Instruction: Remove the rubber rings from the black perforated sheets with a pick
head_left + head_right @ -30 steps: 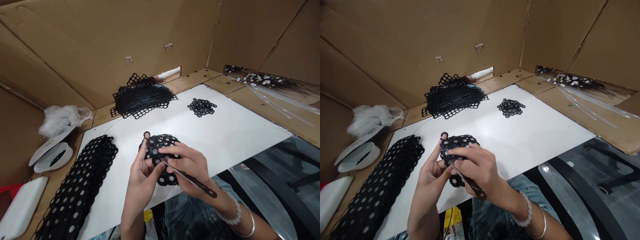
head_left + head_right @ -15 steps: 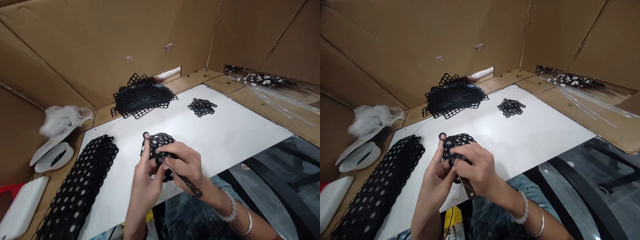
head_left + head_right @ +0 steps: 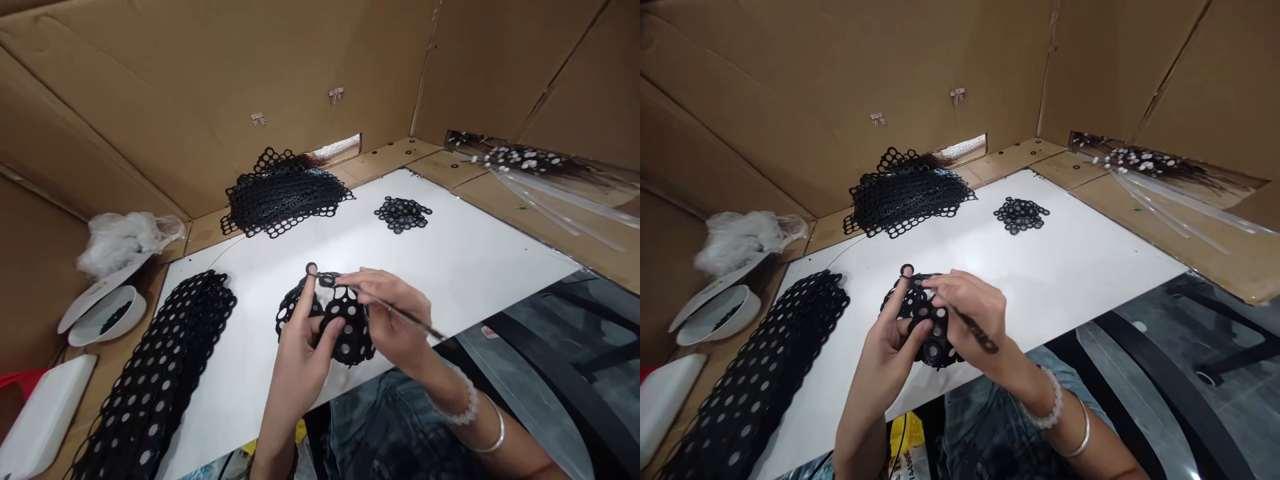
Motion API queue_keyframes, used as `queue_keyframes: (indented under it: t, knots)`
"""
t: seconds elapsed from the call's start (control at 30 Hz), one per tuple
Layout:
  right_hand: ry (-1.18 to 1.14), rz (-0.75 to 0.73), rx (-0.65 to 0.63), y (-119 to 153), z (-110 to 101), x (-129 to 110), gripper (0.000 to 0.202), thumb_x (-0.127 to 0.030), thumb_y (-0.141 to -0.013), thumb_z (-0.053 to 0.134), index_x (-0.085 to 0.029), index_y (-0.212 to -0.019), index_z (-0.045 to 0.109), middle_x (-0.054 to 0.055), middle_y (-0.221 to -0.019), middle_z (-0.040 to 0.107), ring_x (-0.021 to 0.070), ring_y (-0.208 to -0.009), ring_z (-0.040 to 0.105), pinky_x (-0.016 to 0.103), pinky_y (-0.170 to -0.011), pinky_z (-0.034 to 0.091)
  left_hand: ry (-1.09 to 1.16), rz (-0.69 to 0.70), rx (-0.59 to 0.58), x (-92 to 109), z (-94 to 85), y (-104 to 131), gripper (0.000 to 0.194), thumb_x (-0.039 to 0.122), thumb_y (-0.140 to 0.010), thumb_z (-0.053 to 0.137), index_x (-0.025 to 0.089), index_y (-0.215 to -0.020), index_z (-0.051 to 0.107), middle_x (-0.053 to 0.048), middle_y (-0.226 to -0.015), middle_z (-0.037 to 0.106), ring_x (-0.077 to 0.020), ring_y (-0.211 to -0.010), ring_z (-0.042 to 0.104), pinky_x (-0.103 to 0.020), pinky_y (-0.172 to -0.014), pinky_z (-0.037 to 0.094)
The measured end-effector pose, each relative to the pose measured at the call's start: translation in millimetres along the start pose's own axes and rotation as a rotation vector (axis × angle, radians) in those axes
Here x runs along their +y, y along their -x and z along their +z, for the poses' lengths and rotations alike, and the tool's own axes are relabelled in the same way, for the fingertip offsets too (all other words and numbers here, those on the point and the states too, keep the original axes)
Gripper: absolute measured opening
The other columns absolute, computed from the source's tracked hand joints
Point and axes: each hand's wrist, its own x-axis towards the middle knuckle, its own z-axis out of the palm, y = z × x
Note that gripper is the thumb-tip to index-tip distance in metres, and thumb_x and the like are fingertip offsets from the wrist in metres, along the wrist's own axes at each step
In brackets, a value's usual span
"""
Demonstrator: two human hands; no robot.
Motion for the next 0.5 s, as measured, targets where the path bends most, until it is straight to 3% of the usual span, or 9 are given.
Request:
queue_keyframes:
  t: [0.1,0.17,0.23,0.33,0.5]
  knots:
    - [-0.071,0.048,0.045,0,-3,-3,0.025,0.001,-0.083,0.050,-0.023,-0.089,0.058,0.003,-0.089,0.073,0.0187,-0.091,0.071,0.040,-0.085,0.057,0.036,-0.017,-0.028,1,0.3,-1,0.077,0.035,-0.089,0.056,0.021,-0.151,0.012,0.009,-0.052,0.032,-0.0111,-0.050,0.027,-0.024,-0.048,0.024]
    - [-0.047,0.050,-0.035,0,-4,-8,0.023,-0.001,-0.082,0.052,-0.021,-0.090,0.058,0.006,-0.096,0.072,0.0203,-0.097,0.069,0.040,-0.085,0.056,0.108,-0.012,-0.011,3,-0.1,-1,0.080,0.034,-0.089,0.057,0.023,-0.152,0.009,0.009,-0.053,0.033,-0.0109,-0.050,0.029,-0.023,-0.048,0.025]
    - [0.000,0.032,-0.105,1,-5,-14,0.019,-0.002,-0.081,0.054,-0.020,-0.088,0.058,0.010,-0.102,0.069,0.0204,-0.096,0.068,0.034,-0.074,0.059,0.173,-0.005,0.000,3,-1.7,-1,0.084,0.032,-0.089,0.058,0.025,-0.152,0.003,0.009,-0.054,0.037,-0.0107,-0.050,0.033,-0.022,-0.049,0.029]
    - [0.059,-0.011,-0.152,2,-4,-19,0.015,-0.004,-0.082,0.053,-0.019,-0.081,0.057,0.010,-0.091,0.068,0.0187,-0.082,0.069,0.030,-0.063,0.057,0.235,0.005,0.007,2,-5.7,-2,0.090,0.029,-0.088,0.060,0.024,-0.151,-0.005,0.008,-0.056,0.047,-0.0105,-0.053,0.043,-0.021,-0.055,0.038]
    - [0.088,-0.052,-0.159,3,1,-13,0.014,-0.007,-0.084,0.051,-0.019,-0.077,0.054,0.008,-0.083,0.067,0.0174,-0.073,0.067,0.033,-0.066,0.055,0.285,0.004,0.042,2,-10.8,-3,0.096,0.026,-0.085,0.064,0.022,-0.150,-0.006,0.008,-0.058,0.055,-0.0093,-0.054,0.051,-0.019,-0.056,0.042]
